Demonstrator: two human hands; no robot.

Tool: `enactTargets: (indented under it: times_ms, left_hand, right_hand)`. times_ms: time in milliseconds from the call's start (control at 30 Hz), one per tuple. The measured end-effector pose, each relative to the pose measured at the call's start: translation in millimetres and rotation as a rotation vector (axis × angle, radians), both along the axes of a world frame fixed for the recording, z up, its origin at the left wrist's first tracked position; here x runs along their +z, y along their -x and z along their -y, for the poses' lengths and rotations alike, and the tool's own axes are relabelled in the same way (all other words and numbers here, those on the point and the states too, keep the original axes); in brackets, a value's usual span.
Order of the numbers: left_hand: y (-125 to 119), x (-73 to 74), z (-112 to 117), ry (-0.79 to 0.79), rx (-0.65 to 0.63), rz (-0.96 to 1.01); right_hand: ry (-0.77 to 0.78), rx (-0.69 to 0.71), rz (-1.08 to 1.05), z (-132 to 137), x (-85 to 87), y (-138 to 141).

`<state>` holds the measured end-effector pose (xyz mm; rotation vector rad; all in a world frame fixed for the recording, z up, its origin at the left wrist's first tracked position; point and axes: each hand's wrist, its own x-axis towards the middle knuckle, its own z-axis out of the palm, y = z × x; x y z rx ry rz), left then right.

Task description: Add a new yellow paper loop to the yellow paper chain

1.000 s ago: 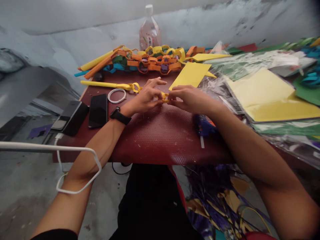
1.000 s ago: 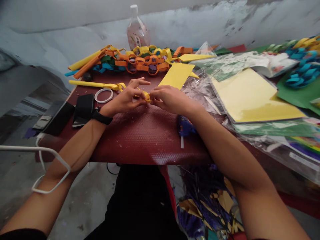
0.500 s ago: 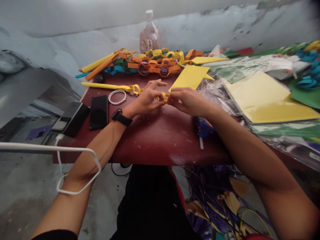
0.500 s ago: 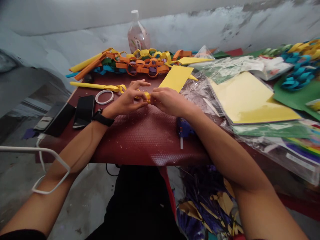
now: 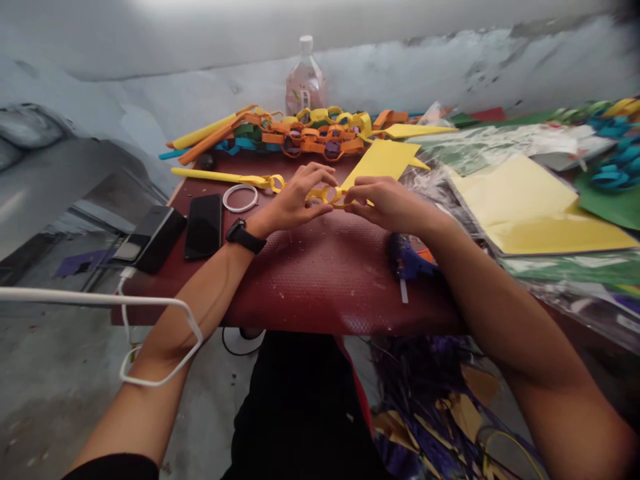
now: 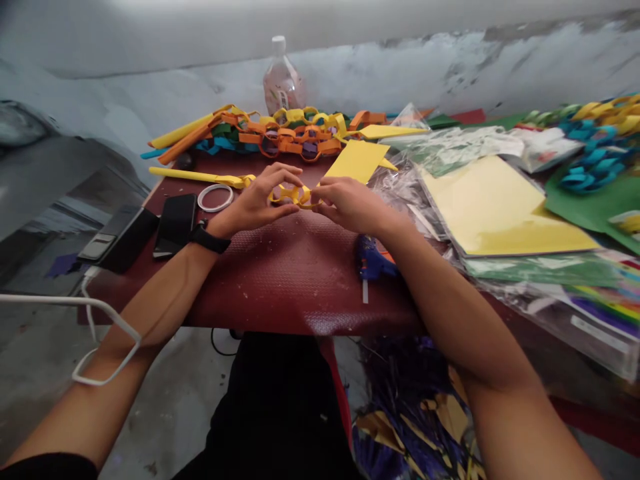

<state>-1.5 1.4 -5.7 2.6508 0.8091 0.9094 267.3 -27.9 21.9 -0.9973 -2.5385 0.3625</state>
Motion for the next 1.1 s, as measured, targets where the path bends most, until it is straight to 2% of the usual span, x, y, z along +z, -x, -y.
enactTargets:
  times_ms: [100,200,300,367,567,733,833,900,1100]
  left_hand:
    - [14,9.1,-7,-0.033,0.164,-0.019]
    - [37,17.1,-13,-0.016,0.461,-0.115]
    - [62,20.2,-16,0.068,0.742,-0.308]
    - [75,19.3,-18,0.137,0.811,-0.393]
    - [84,13.8,-26,0.182,0.804,-0.449]
    - [84,8.0,-35,0.201,0.693,-0.423]
    - [86,5.8,-37,0.231,0.680,-0.434]
    - [87,6.9,-36,0.217,0.709,-0.438]
    - [92,16.0,-28,0.116,0.912,-0.455]
  right_hand:
    - [-0.012,-0.046,0.063,-3,3.2,-9]
    - [-0.054,-0.117,0.137,-8,2.7,-16]
    - [-0.080,-0.158,0.173,-14,-1.1,-20]
    - [-0.094,-0.165,0.195,-18,-3.8,-21]
    - [-0.143,-0.246,0.228,-22,-4.3,-18]
    - [-0.174,-0.263,0.294,-20,6.1,-10]
    - [-0.191,-0.283,0.367,-19,14.0,-2]
    - [-0.188,-0.308,0.411,-19,18.5,6]
    - [-0.112,-0.371,0.513,-27,21.9,40]
